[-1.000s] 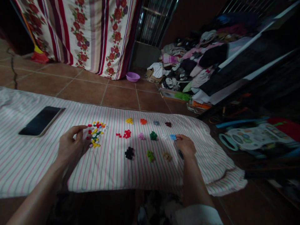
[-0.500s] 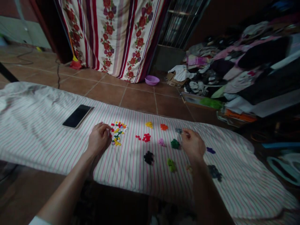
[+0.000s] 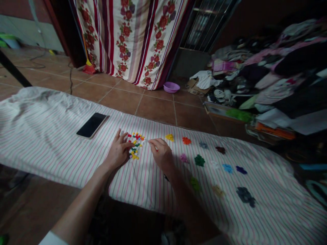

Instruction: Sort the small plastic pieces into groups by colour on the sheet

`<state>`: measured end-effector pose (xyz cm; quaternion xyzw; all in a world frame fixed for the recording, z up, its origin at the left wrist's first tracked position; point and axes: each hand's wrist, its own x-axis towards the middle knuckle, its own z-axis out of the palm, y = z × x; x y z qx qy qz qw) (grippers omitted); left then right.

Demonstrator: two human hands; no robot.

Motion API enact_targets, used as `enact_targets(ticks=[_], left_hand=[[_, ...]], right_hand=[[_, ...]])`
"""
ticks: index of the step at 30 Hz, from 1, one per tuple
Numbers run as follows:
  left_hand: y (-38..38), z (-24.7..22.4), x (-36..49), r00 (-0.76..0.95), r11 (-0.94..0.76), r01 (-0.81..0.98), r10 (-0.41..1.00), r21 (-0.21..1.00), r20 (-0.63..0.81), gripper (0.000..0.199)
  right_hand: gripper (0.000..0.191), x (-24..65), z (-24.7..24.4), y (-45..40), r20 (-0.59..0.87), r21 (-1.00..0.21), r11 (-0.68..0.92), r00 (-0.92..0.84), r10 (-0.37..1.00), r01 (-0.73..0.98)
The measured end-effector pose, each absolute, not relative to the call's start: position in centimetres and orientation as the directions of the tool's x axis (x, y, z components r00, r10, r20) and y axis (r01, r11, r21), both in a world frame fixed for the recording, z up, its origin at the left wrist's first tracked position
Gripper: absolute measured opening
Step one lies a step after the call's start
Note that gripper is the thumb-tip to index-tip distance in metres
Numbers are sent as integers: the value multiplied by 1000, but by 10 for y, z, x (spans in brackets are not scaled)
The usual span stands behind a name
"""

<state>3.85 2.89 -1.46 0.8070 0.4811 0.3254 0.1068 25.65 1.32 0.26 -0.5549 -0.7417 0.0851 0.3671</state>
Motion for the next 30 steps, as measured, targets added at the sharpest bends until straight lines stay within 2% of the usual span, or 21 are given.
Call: enact_targets(ticks=[8,16,22,30], left_hand=[[27,-14,28,366,-544,696,830,469,420,36],[29,-20,22,346,-528,703,839,476,420,34],[27,-22,23,329,-508,725,849,466,414,35],[31,-29,23,365,-560,740,799,372,477,38]], right_hand=[[26,233,-3,18,423,-525,408,-187,887,747],[28,218,-5,18,409,-467,457,-273,871,757],[25,210,-1,21,359,-441,432,-287,888,787],[14,201,0,26,276,-376,357,-264,924,855]])
